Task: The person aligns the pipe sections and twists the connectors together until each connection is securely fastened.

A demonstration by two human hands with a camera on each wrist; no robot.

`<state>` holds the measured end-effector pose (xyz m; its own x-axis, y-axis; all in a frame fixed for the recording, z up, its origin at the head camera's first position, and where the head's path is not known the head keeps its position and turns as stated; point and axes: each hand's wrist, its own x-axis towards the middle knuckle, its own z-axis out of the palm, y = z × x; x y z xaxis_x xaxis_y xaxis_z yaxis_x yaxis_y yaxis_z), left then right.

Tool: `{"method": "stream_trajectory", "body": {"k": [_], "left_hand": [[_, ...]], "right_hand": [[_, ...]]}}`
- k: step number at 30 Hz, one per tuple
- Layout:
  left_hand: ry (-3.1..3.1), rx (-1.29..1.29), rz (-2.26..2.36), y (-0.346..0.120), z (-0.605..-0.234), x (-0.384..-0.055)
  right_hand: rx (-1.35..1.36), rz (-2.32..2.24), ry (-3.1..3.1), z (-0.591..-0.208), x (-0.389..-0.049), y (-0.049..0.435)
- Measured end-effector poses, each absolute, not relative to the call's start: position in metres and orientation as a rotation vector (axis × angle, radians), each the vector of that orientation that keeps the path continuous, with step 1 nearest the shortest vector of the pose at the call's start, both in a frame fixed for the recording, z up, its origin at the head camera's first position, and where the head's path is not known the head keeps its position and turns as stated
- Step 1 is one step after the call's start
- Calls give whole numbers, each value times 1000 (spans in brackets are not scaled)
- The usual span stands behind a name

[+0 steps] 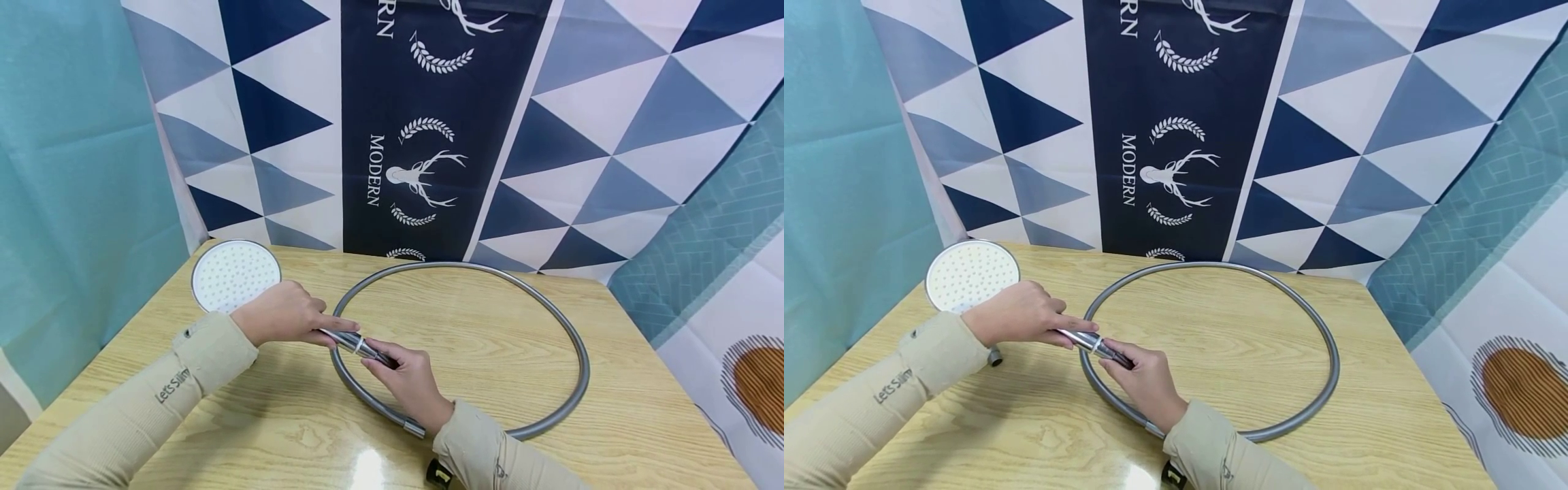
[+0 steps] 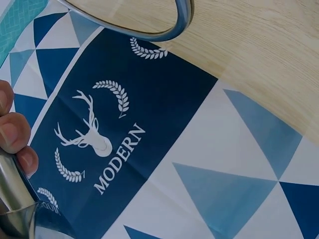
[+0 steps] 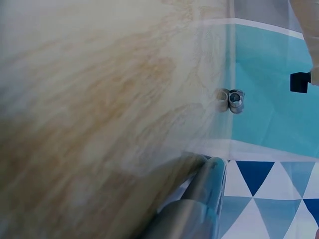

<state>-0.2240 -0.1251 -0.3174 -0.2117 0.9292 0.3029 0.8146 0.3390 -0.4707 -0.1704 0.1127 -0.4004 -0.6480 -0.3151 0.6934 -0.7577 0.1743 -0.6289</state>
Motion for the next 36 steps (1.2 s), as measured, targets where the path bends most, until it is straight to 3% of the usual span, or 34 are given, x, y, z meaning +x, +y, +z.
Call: {"method": "stream_trajectory", "body": {"k": [19,36], "left_hand": [[-2061,-1512,279,-127,-321,-223],[-2031,-1522,250,-128,-325,-220]], "right_hand": [[901,1514,-2189,-397,-165,113],[982,1500,-2098,-402,-167,111]]}}
